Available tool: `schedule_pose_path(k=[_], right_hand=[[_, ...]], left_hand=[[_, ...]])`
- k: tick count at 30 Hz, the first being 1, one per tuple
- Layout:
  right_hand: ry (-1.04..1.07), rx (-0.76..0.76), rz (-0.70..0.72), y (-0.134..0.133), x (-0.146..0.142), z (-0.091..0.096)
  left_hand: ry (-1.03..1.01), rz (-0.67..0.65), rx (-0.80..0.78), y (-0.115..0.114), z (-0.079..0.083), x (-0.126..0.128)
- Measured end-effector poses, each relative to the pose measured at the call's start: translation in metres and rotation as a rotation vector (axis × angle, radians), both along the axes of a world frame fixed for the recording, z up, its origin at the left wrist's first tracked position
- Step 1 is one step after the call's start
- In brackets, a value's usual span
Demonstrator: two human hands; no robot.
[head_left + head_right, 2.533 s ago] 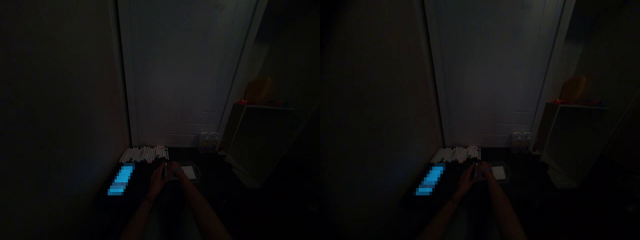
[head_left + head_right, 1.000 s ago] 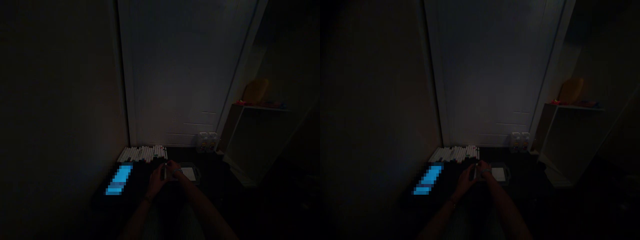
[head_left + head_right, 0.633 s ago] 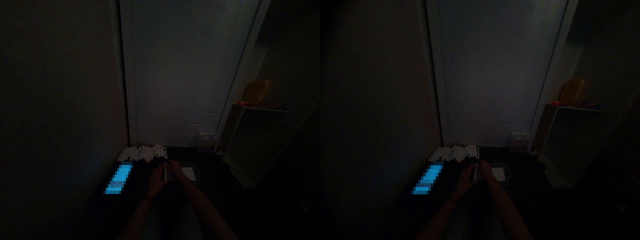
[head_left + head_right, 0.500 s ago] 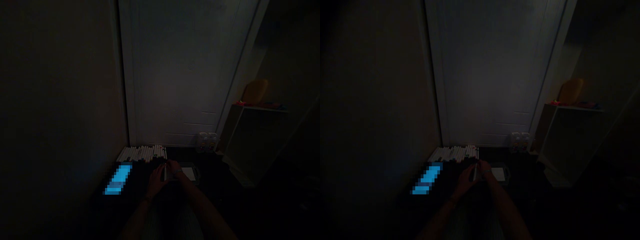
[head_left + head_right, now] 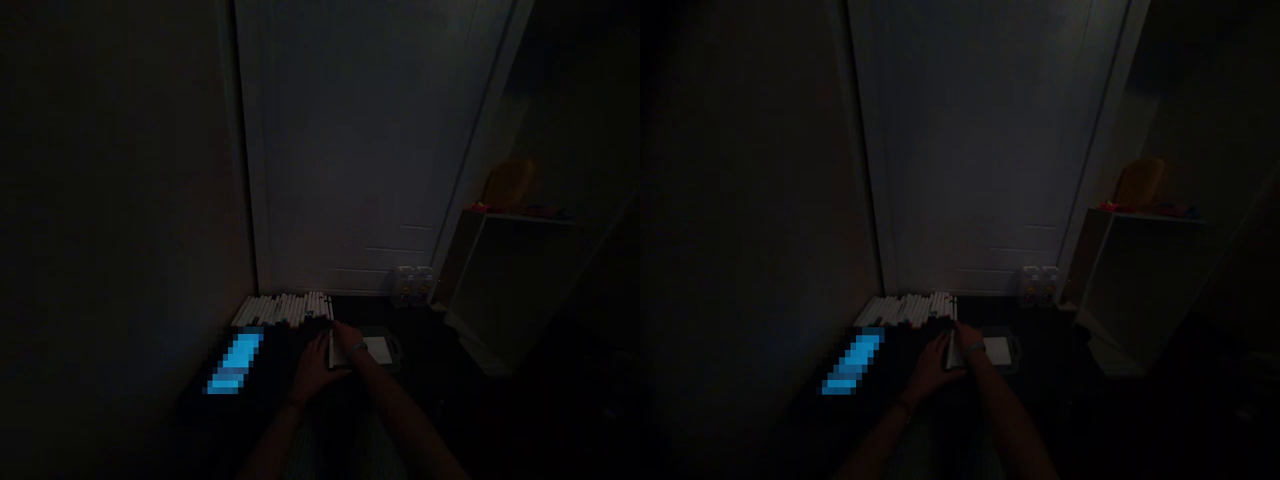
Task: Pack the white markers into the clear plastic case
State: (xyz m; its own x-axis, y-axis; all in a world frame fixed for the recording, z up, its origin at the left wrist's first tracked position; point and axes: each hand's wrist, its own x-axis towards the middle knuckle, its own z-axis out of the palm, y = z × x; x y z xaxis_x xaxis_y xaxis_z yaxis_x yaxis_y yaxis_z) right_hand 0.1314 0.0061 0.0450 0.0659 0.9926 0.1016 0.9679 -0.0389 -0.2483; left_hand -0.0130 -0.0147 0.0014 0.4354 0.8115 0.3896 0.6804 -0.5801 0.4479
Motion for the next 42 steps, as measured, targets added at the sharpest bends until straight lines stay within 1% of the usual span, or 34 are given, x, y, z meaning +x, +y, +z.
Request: schedule_pose_path(k=[4, 15, 23, 28, 32, 35, 42], right_hand=[[-0.019, 0.017, 0.000, 0.001, 0.001, -0.004], [0.018, 0.043, 0.017, 0.008, 0.006, -0.013], [0.115, 0.158, 0.021, 0.004, 0.008, -0.018], [0.161, 0.197, 0.011, 0.004, 0.008, -0.017], [0.192, 0.232, -0.028, 0.005, 0.009, -0.014], [0.203, 0.217, -0.041, 0.004, 0.009, -0.011], [0.178, 0.163, -0.013, 0.003, 0.007, -0.011]], left_hand=[[0.031, -0.015, 0.026, -0.003, 0.003, 0.001], [-0.018, -0.015, 0.031, -0.006, 0.007, 0.002], [-0.124, 0.000, 0.023, -0.013, 0.012, 0.002], [-0.128, 0.006, 0.001, -0.015, 0.014, 0.002], [-0.133, 0.011, -0.012, -0.016, 0.017, 0.001], [-0.129, 0.012, -0.017, -0.017, 0.017, 0.001], [-0.147, 0.018, -0.026, -0.017, 0.018, 0.001]])
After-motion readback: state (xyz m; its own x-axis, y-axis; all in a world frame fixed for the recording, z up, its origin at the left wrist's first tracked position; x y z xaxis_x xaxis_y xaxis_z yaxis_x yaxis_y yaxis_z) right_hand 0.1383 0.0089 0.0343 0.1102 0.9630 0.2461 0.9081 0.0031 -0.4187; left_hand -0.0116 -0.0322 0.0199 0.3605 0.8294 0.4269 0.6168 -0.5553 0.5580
